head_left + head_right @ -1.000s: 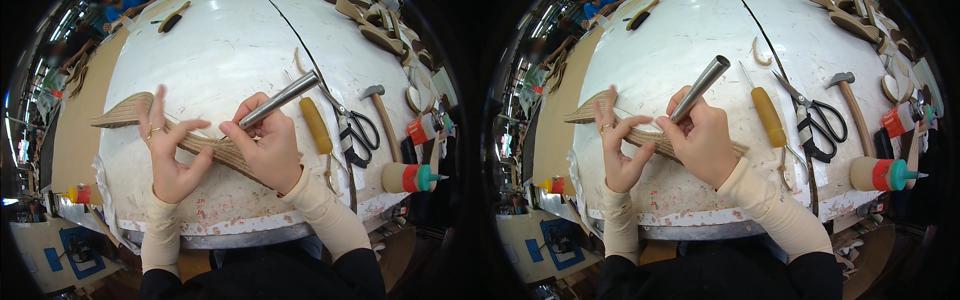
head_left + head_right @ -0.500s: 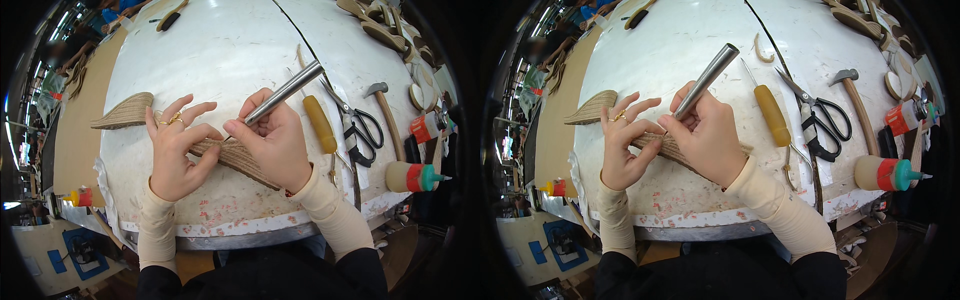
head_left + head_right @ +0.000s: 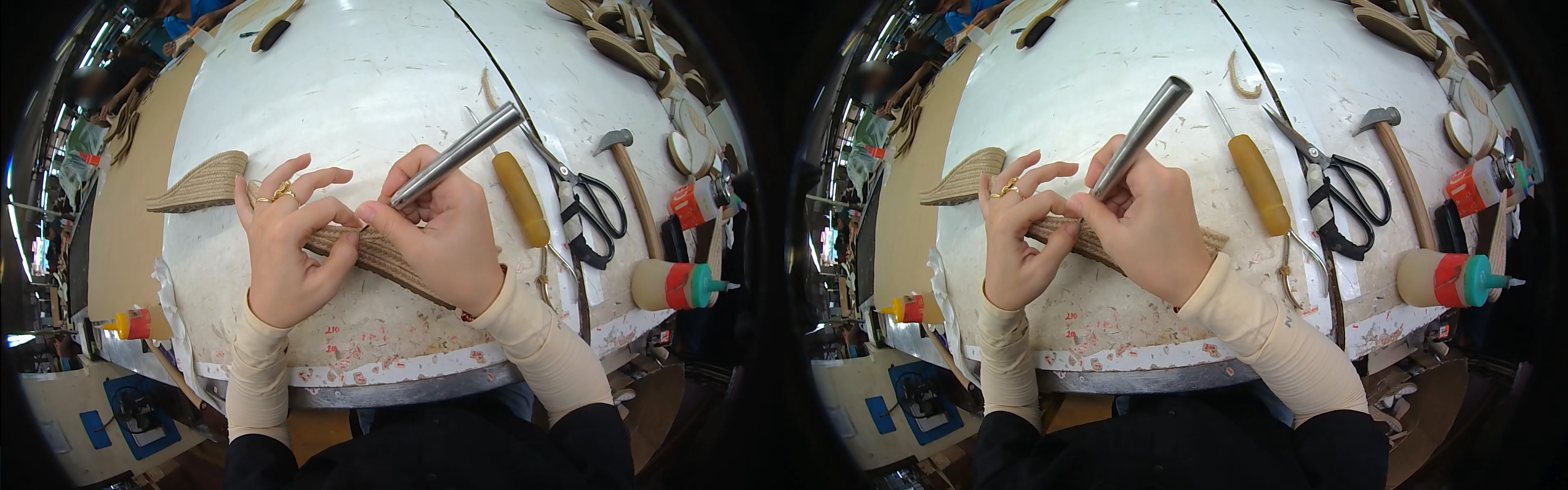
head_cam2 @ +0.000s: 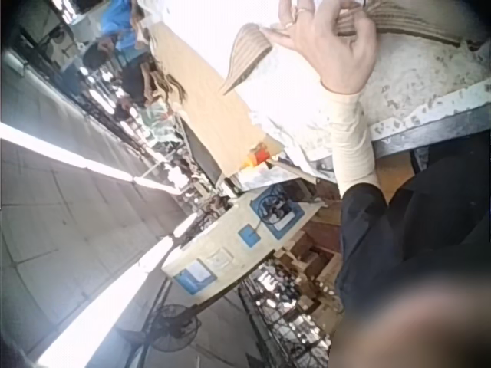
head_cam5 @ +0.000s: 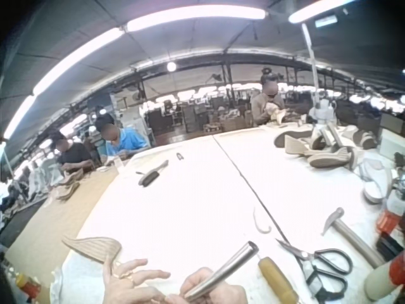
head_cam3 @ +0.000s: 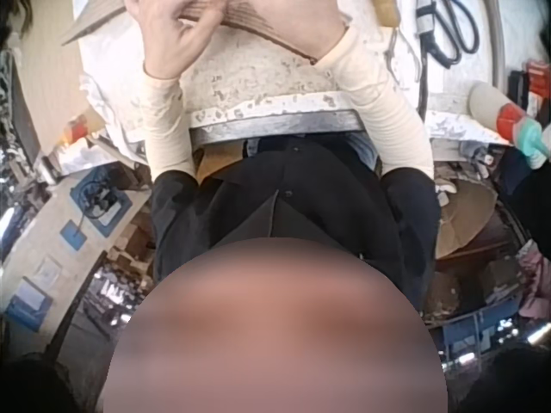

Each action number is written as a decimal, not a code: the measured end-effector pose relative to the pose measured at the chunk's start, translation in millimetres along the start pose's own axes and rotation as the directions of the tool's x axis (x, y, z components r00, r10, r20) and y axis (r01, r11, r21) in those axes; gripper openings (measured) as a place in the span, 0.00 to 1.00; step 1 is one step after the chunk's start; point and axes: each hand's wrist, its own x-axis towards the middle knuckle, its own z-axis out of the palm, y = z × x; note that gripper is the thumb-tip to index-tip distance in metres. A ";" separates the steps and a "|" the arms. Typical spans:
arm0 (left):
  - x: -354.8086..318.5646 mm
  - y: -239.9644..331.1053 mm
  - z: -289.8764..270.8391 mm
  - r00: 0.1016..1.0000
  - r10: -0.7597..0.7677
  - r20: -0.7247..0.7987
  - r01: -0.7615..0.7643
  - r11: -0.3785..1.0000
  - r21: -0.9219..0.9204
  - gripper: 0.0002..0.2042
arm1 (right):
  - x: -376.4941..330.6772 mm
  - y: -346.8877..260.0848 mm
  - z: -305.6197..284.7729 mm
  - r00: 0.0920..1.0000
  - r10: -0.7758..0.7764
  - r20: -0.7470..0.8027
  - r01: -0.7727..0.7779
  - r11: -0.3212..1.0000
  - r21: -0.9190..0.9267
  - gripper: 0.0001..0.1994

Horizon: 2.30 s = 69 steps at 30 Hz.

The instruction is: The person wraps a woven cord around a wedge shoe heel using a metal tool to tuck and secure the cord. They apply glue to the cord and heel, then continue wrapping and pressing the cord into place.

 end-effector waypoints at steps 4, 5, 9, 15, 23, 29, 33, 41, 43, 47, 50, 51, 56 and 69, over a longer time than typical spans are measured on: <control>0.2 1.2 1.0 1.000 -0.013 -0.016 0.013 1.000 0.007 0.04 | 0.7 1.2 1.7 0.999 0.021 -0.029 -0.019 0.996 0.082 0.10; 0.2 1.4 1.6 1.000 -0.016 -0.020 0.016 1.000 0.008 0.04 | 0.7 1.0 1.6 0.999 0.028 -0.019 -0.027 0.996 0.081 0.10; 0.3 1.1 3.5 0.999 -0.015 -0.042 0.015 1.000 0.010 0.04 | -0.1 -1.1 1.1 1.000 0.006 -0.008 -0.006 1.000 0.012 0.10; 0.9 0.2 5.8 0.997 -0.017 -0.071 0.017 1.000 0.000 0.02 | -0.3 -2.8 1.4 0.999 -0.041 0.016 0.042 0.997 -0.061 0.09; 1.2 0.3 2.7 0.999 -0.029 -0.032 0.029 1.000 -0.006 0.02 | 2.1 -0.1 -2.8 0.999 0.049 0.019 -0.050 0.995 0.089 0.11; 0.9 -0.1 -0.5 1.000 -0.014 -0.016 0.014 1.000 -0.027 0.02 | 1.6 1.5 -0.5 1.000 0.021 0.012 -0.022 0.999 0.029 0.10; 1.2 0.5 1.2 1.000 -0.014 -0.027 0.014 1.000 -0.015 0.02 | 0.4 0.1 -0.6 1.000 0.014 0.019 -0.014 1.000 -0.005 0.10; 1.2 2.1 5.9 0.996 -0.029 -0.079 0.029 1.000 -0.003 0.01 | 0.9 0.8 -2.2 0.999 -0.006 0.048 0.007 1.000 -0.027 0.10; 1.0 2.8 6.8 0.995 -0.038 -0.092 0.037 0.999 -0.009 0.01 | 1.2 1.3 -1.7 1.000 0.017 0.019 -0.017 1.000 0.017 0.10; 1.0 2.8 7.0 0.995 -0.048 -0.087 0.047 0.999 -0.015 0.01 | 2.2 1.6 -1.6 0.999 0.037 0.007 -0.038 0.998 0.047 0.11; 1.2 1.6 5.6 0.996 -0.045 -0.071 0.044 0.999 -0.022 0.01 | 2.1 1.1 -1.5 0.999 0.045 0.023 -0.045 0.998 0.031 0.11; 1.2 1.2 4.9 0.997 -0.043 -0.064 0.041 0.999 -0.023 0.01 | 1.9 0.7 -1.4 0.999 0.042 0.025 -0.043 0.999 0.017 0.11; 1.6 -0.3 3.1 0.999 -0.037 -0.039 0.037 0.999 -0.020 0.01 | 1.0 -2.7 0.1 1.000 0.004 0.025 -0.002 0.999 -0.052 0.10; 1.1 3.5 5.7 0.997 -0.051 -0.063 0.051 0.999 -0.013 0.02 | 0.6 6.2 0.4 0.990 -0.139 -0.007 0.139 0.989 -0.048 0.10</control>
